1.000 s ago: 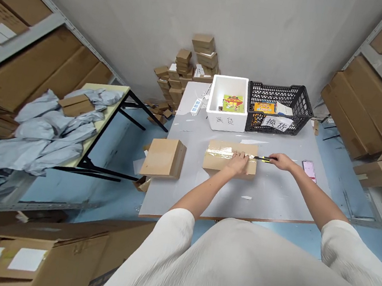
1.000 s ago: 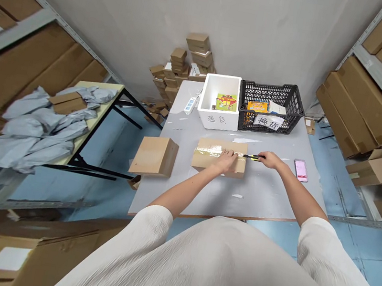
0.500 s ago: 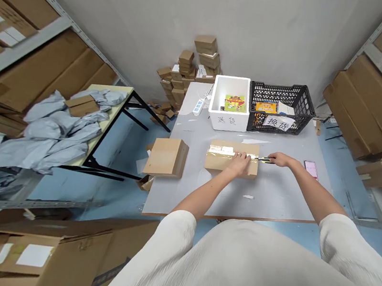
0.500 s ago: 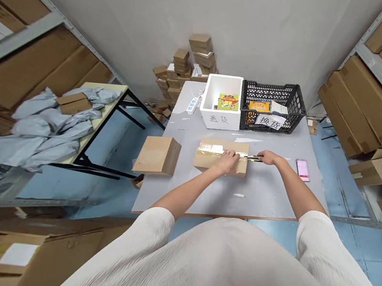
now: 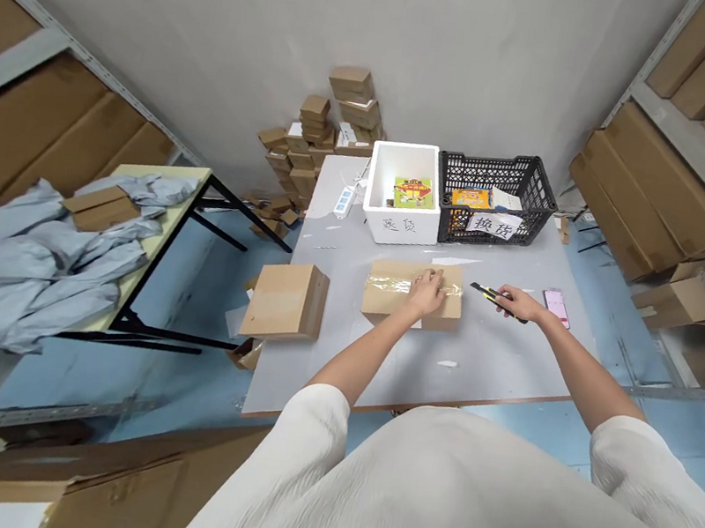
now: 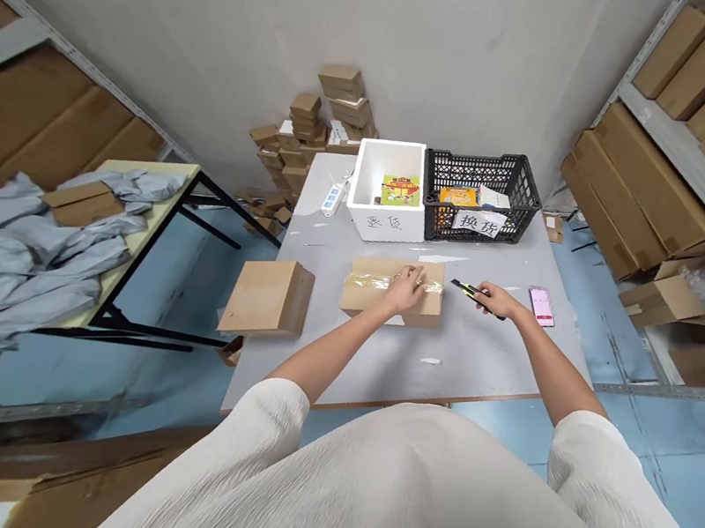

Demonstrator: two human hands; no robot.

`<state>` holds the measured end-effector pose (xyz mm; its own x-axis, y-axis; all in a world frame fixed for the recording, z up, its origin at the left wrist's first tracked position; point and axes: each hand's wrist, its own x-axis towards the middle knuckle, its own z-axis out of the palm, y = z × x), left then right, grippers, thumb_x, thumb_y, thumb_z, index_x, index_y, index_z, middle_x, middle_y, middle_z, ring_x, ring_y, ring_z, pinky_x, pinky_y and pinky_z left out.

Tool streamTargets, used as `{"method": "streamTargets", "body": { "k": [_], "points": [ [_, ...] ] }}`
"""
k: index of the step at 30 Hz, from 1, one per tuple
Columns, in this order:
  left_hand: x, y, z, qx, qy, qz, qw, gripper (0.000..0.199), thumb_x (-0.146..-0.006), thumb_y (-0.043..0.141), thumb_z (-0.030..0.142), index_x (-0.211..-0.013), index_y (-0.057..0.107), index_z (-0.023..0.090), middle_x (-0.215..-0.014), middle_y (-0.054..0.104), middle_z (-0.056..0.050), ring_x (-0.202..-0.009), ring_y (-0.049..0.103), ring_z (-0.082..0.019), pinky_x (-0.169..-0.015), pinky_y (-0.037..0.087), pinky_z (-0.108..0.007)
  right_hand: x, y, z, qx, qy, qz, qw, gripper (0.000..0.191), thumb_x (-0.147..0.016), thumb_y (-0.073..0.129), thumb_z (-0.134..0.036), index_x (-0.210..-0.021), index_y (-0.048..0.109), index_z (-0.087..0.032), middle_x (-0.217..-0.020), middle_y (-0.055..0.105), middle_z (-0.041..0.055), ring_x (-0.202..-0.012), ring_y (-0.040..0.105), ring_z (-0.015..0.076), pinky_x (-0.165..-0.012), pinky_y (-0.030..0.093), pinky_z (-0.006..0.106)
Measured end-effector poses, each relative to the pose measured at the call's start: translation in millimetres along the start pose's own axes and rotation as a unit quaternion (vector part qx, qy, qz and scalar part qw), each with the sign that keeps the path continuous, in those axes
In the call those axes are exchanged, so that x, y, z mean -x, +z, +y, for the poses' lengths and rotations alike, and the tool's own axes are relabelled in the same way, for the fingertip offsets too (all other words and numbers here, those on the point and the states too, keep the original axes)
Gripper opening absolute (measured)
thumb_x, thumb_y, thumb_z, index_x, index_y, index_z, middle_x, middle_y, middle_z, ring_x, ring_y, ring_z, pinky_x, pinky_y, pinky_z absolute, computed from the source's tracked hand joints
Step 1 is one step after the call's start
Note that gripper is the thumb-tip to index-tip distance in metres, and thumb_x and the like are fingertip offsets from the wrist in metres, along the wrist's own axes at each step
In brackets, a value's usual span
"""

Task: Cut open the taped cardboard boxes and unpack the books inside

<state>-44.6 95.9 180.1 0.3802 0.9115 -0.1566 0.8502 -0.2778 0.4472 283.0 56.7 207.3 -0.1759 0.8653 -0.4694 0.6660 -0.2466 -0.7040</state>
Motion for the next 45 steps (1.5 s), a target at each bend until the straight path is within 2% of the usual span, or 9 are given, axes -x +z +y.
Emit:
{"method": "streamTargets", "body": {
  "k": [4, 7, 10, 16, 23, 34, 38, 41, 45],
  "points": [
    [-9, 1.9, -1, -0.022, -0.004, 0.013, 1.000, 0.066, -0.107, 0.054, 0.038, -0.170, 0.040, 0.022, -0.175, 0.039, -0.021, -0.164, 0.035, -0.039, -0.135, 0.026, -0.057, 11, 17, -1, 0.057, -0.074, 0.048, 0.995, 0.034, -0.110, 0.052, -0.048, -0.121, 0.071, -0.023, -0.102, 0.082, 0.0072, -0.084, 0.073, 0.0212, -0.076, 0.056, 0.031],
    [-18, 5.9, -4, -0.043, 0.011, -0.019, 0.999, 0.078, -0.104, 0.061, 0.039, -0.174, 0.031, 0.022, -0.185, 0.022, -0.021, -0.174, 0.015, -0.038, -0.139, 0.011, -0.061, 13, 29, -2, 0.141, -0.131, 0.071, 0.979, 0.034, -0.107, 0.058, -0.042, -0.129, 0.075, -0.024, -0.119, 0.081, 0.0089, -0.101, 0.074, 0.0258, -0.091, 0.057, 0.035],
    [-29, 5.6, -10, -0.046, 0.009, -0.055, 0.997, 0.090, -0.102, 0.066, 0.045, -0.178, 0.022, 0.025, -0.188, 0.012, -0.020, -0.176, 0.007, -0.038, -0.139, 0.006, -0.063, 11, 38, -4, 0.202, -0.143, 0.083, 0.965, 0.038, -0.105, 0.064, -0.040, -0.138, 0.075, -0.025, -0.127, 0.078, 0.0109, -0.110, 0.073, 0.0283, -0.095, 0.055, 0.036],
    [-47, -9.1, -22, -0.076, 0.020, -0.125, 0.989, 0.101, -0.099, 0.067, 0.050, -0.181, 0.013, 0.030, -0.189, 0.012, -0.018, -0.176, 0.008, -0.038, -0.137, 0.012, -0.068, 2, 49, -9, 0.276, -0.130, 0.111, 0.946, 0.041, -0.108, 0.065, -0.039, -0.147, 0.072, -0.029, -0.129, 0.074, 0.0116, -0.114, 0.071, 0.0288, -0.096, 0.053, 0.035],
    [-35, -6.9, -24, -0.074, 0.053, -0.091, 0.992, 0.080, -0.108, 0.042, 0.047, -0.181, 0.018, 0.026, -0.189, 0.017, -0.015, -0.176, 0.010, -0.035, -0.138, 0.009, -0.068, -4, 60, -1, 0.270, -0.139, 0.140, 0.942, 0.044, -0.106, 0.064, -0.036, -0.148, 0.070, -0.025, -0.127, 0.072, 0.0139, -0.119, 0.068, 0.0316, -0.104, 0.052, 0.040],
    [-30, 2.0, -27, -0.024, 0.058, -0.065, 0.996, 0.076, -0.109, 0.040, 0.046, -0.180, 0.024, 0.024, -0.187, 0.022, -0.018, -0.176, 0.010, -0.037, -0.137, 0.005, -0.071, -6, 80, 12, 0.181, -0.122, 0.170, 0.961, 0.046, -0.107, 0.060, -0.042, -0.151, 0.069, -0.030, -0.126, 0.071, 0.0115, -0.117, 0.067, 0.0305, -0.102, 0.054, 0.038],
    [-24, 3.5, -28, -0.027, 0.060, -0.058, 0.996, 0.072, -0.110, 0.038, 0.045, -0.178, 0.027, 0.026, -0.187, 0.024, -0.017, -0.176, 0.011, -0.035, -0.137, 0.005, -0.070, -6, 64, 20, 0.184, -0.121, 0.185, 0.958, 0.046, -0.106, 0.060, -0.042, -0.149, 0.071, -0.027, -0.126, 0.071, 0.0136, -0.119, 0.066, 0.0329, -0.103, 0.053, 0.040],
    [-25, 3.3, -28, -0.025, 0.057, -0.062, 0.996, 0.071, -0.110, 0.038, 0.046, -0.178, 0.027, 0.025, -0.186, 0.024, -0.017, -0.175, 0.013, -0.034, -0.138, 0.005, -0.069, -5, 42, 32, 0.167, -0.070, 0.260, 0.948, 0.050, -0.106, 0.055, -0.040, -0.151, 0.068, -0.023, -0.130, 0.069, 0.0166, -0.120, 0.065, 0.0355, -0.102, 0.053, 0.043],
    [-29, 1.0, -22, -0.009, 0.034, -0.068, 0.997, 0.080, -0.104, 0.049, 0.047, -0.178, 0.027, 0.024, -0.187, 0.024, -0.017, -0.176, 0.012, -0.035, -0.138, 0.004, -0.068, -11, 38, 35, 0.140, -0.074, 0.228, 0.961, 0.051, -0.098, 0.065, -0.043, -0.144, 0.070, -0.021, -0.130, 0.070, 0.0164, -0.124, 0.065, 0.0367, -0.107, 0.053, 0.046]
  ]
}}
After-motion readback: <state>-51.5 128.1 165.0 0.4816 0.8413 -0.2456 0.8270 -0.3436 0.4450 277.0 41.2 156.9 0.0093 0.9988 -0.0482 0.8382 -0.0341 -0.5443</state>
